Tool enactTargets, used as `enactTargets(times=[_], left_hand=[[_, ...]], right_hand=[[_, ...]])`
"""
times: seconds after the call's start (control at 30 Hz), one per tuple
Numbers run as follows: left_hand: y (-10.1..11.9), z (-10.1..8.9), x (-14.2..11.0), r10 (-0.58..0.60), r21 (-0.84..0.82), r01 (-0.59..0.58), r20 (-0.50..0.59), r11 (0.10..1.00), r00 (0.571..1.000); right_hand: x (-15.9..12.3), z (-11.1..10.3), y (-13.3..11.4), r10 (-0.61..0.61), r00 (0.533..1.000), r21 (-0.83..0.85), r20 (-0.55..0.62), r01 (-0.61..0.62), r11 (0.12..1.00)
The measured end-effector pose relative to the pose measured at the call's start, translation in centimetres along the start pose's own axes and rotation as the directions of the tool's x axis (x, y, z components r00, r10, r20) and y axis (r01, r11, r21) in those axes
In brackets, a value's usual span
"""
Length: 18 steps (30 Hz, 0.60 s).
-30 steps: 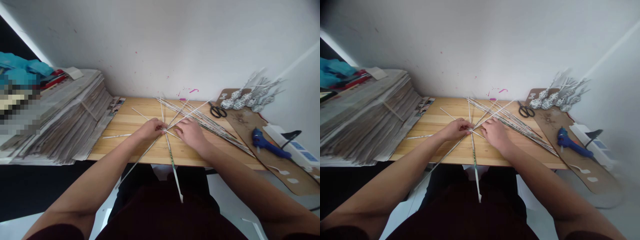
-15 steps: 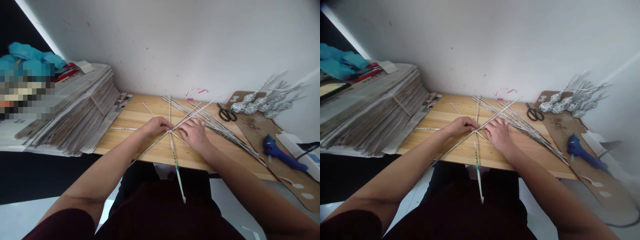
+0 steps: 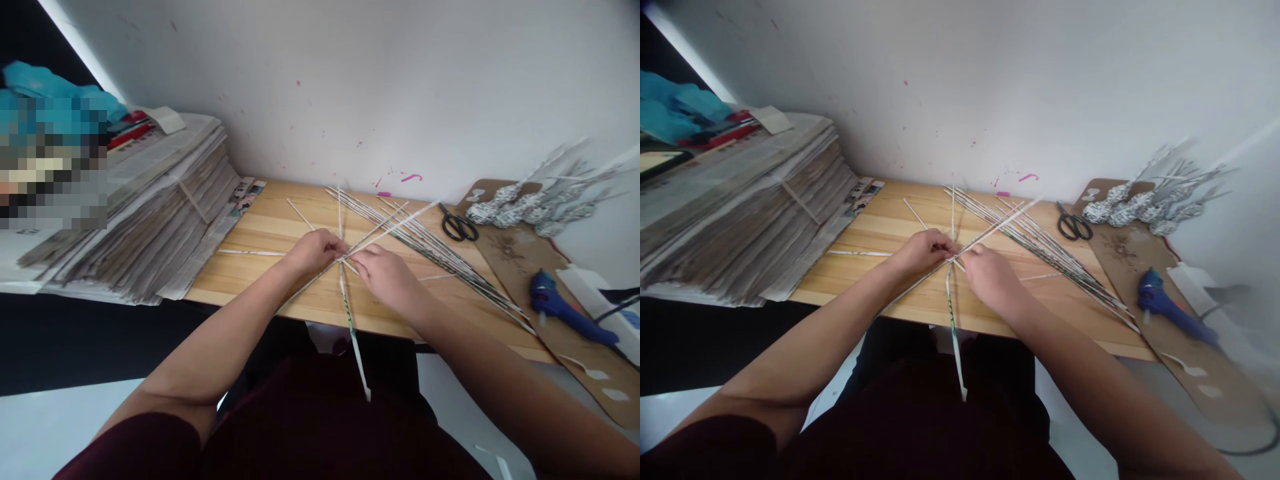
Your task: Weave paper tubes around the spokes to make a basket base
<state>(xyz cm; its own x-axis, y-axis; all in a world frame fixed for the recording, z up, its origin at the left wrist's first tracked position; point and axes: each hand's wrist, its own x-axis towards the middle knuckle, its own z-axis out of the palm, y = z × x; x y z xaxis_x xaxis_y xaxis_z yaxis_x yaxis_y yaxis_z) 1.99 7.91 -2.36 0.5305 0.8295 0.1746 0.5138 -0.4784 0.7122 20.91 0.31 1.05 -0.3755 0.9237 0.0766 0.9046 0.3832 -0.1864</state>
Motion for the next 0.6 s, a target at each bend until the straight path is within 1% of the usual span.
enactTargets(times=[0.07,0.17,0.3,0.37,0.43,0.53,0.6], left_hand=[[0.0,0.1,0.0,0.001,0.000,-0.001,-0.007,1.000,1.000],[-0.1,0.1,0.0,0.011,0.015,-0.011,-0.012,1.000,1.000],[-0.1,0.1,-0.2,0.035,0.029,-0.034,-0.019,0.999,0.999],[-0.2,0.1,-0.2,0.042,0.034,-0.041,-0.021,0.999,0.999],[-0.2,0.1,-0.3,0.049,0.042,-0.048,-0.023,0.998,0.999],[-0.3,0.2,-0.2,0.068,0.048,-0.066,-0.024,0.997,0.997],[-0.4,0.2,-0.2,0.083,0.049,-0.082,-0.016,0.995,0.996]], right_hand=[[0.2,-0.4,-1.0,0.052,0.998,-0.003,0.035,-0.052,0.999],[0.5,-0.6,-1.8,0.087,0.993,0.023,0.076,-0.089,0.996],[0.3,-0.5,-1.5,0.112,0.989,0.165,0.095,-0.126,0.978],[-0.1,-0.7,-1.3,0.102,0.988,0.222,0.112,-0.126,0.967],[-0.7,-1.1,-1.3,0.100,0.985,0.230,0.144,-0.132,0.964],[-1.8,-1.7,-2.1,0.114,0.975,0.224,0.191,-0.156,0.962],[-2.5,-2.1,-2.9,0.117,0.969,0.256,0.217,-0.172,0.951]])
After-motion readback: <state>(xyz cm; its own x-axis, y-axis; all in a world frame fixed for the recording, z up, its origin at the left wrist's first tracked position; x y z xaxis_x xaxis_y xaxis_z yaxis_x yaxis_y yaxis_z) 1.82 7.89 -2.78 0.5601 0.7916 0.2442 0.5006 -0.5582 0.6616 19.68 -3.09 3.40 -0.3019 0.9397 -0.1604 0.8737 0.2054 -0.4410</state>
